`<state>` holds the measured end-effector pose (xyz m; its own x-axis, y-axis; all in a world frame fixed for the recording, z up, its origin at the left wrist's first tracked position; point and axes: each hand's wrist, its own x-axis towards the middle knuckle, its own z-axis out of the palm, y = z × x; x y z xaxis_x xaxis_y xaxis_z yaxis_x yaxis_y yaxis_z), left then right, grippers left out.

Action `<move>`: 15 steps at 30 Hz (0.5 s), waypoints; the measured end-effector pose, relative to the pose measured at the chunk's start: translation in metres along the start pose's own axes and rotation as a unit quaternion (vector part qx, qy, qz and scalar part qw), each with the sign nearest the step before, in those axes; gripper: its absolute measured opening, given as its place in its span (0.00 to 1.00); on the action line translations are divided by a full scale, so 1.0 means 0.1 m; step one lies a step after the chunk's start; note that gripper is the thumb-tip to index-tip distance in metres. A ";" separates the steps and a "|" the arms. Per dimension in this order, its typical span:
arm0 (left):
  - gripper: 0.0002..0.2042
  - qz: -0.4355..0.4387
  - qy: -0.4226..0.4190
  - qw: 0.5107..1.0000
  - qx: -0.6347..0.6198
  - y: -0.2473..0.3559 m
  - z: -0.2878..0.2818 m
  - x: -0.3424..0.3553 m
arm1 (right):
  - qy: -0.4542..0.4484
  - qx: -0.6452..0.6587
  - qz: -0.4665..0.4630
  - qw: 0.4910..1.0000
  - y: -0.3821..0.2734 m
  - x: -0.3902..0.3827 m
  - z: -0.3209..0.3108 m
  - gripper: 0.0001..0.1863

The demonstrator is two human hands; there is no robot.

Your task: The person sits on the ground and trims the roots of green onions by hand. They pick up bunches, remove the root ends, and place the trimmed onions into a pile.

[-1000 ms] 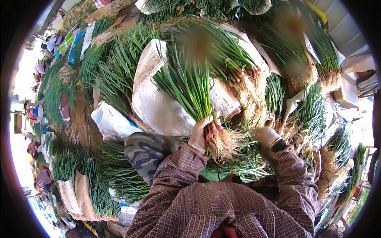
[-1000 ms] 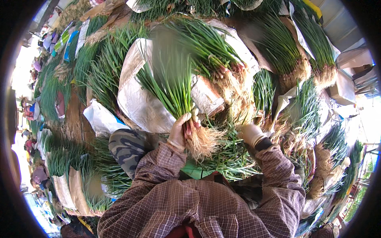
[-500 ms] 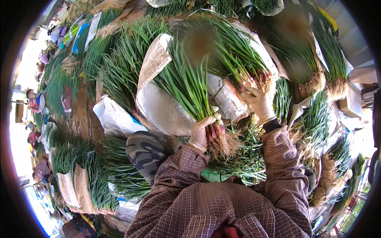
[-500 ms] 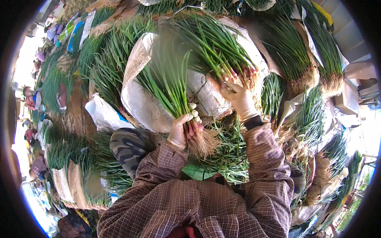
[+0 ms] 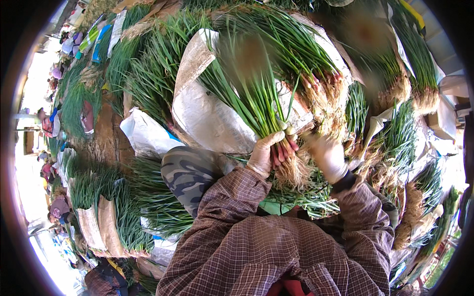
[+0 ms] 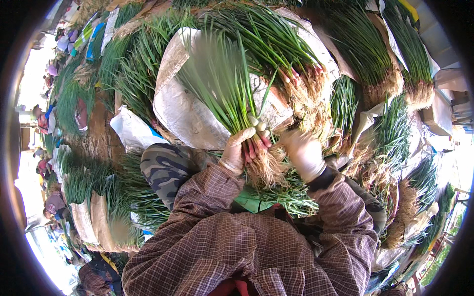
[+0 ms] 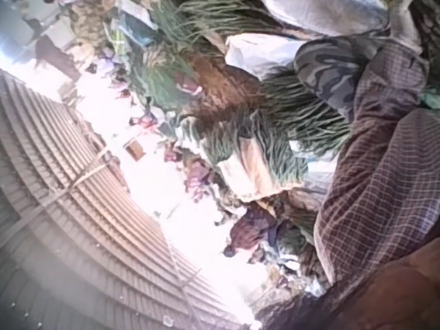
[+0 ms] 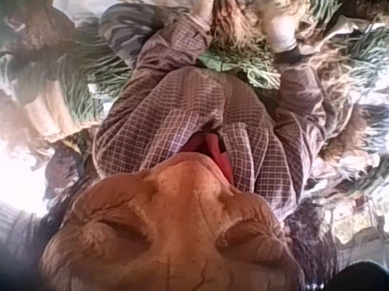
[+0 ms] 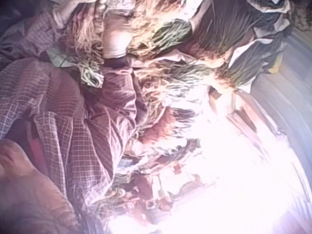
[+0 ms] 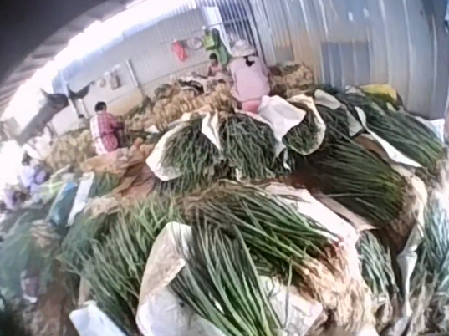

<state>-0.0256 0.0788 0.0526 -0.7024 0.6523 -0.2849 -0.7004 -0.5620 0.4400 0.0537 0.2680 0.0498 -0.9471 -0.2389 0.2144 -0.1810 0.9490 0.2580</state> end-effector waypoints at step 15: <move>0.10 -0.038 0.073 0.993 0.084 -0.09 -0.10 0.01 | 0.033 0.788 0.335 0.515 -0.19 0.42 -0.06 0.10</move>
<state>-0.0213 0.0801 0.0400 -0.6680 0.6022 -0.4371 -0.7293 -0.4130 0.5455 0.0185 0.2390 0.0599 -0.9354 0.2933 -0.1978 0.1417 -0.2016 -0.9692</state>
